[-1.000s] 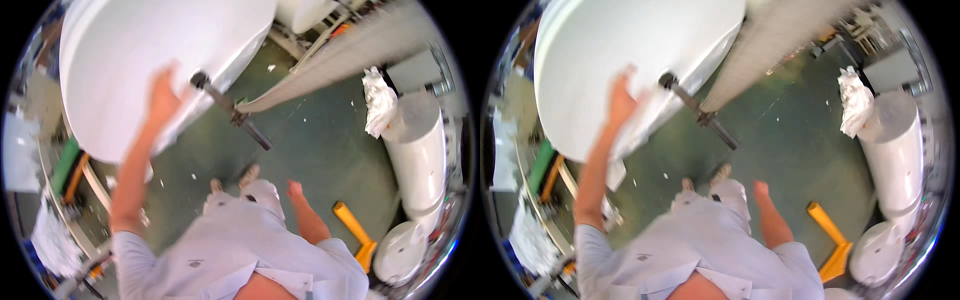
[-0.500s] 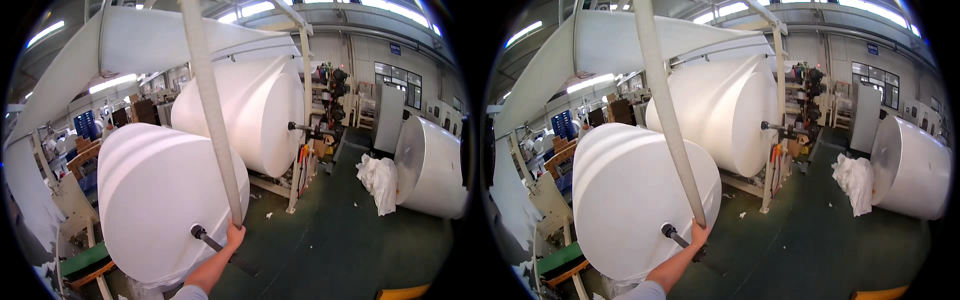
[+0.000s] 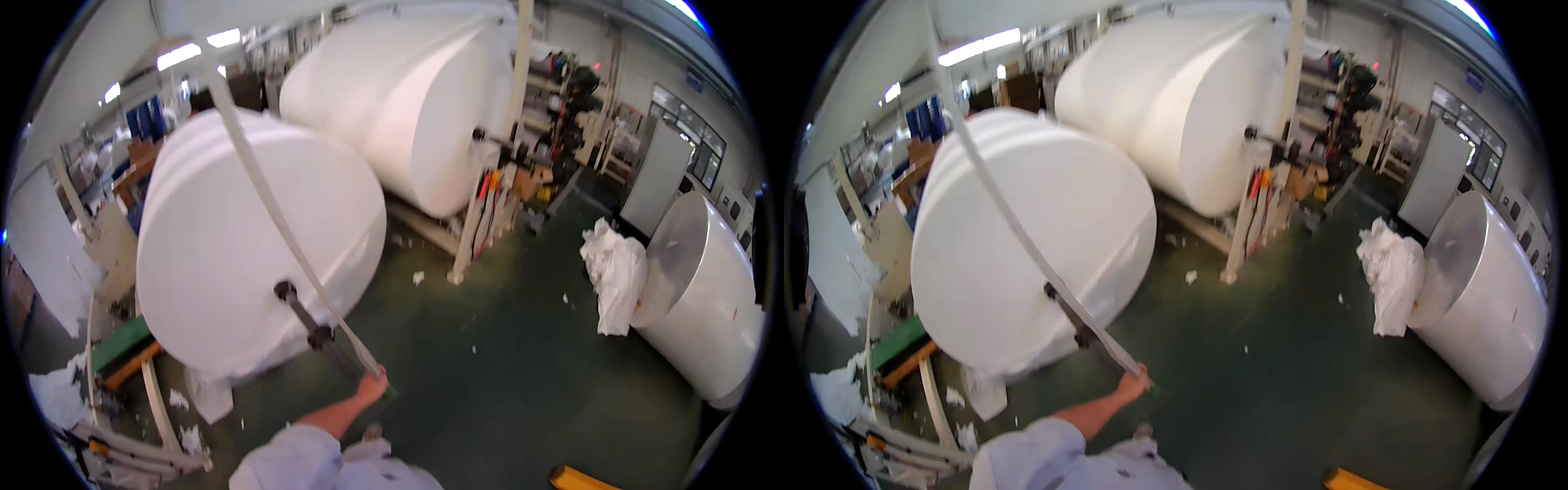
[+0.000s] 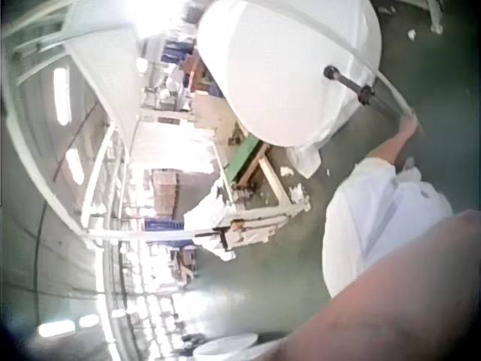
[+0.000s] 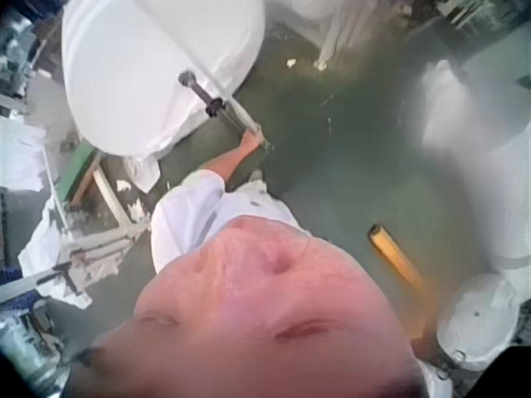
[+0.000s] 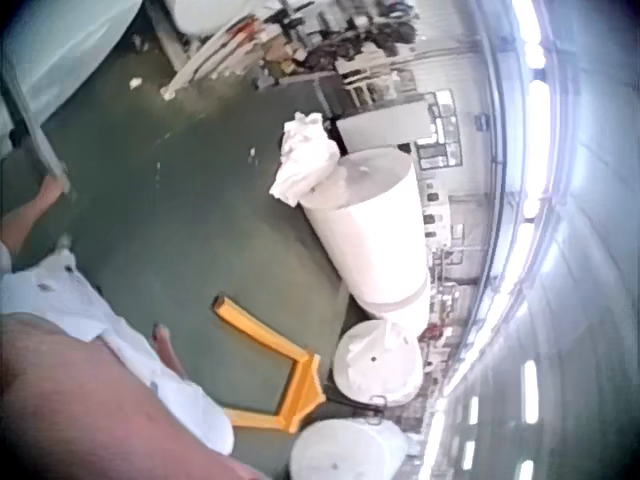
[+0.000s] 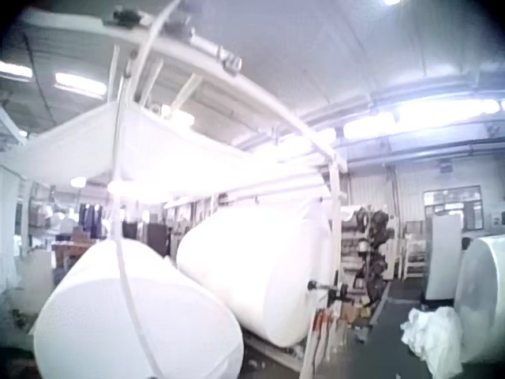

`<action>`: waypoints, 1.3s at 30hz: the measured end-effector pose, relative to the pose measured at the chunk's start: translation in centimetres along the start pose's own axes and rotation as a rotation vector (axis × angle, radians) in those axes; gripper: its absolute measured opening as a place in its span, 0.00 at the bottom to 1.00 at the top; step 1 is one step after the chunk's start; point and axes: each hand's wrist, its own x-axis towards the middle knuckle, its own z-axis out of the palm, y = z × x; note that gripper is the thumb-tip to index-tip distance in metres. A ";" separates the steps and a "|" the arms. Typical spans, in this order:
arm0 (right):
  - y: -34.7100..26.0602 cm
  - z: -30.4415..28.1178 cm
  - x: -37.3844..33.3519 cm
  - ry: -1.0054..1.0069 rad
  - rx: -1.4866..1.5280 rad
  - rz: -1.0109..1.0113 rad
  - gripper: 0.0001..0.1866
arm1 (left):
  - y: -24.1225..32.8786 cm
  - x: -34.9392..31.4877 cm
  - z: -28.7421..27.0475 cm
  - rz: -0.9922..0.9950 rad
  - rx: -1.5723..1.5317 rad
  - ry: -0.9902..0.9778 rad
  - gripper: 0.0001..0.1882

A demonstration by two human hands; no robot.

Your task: The person uses a crane and a remote control to move large rolls of white material and subsequently handles pieces of the material by hand.

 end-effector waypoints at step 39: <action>-35.9 -1.6 17.4 -0.060 -0.207 0.185 0.11 | -17.9 12.3 -9.2 -0.797 -0.496 0.706 0.22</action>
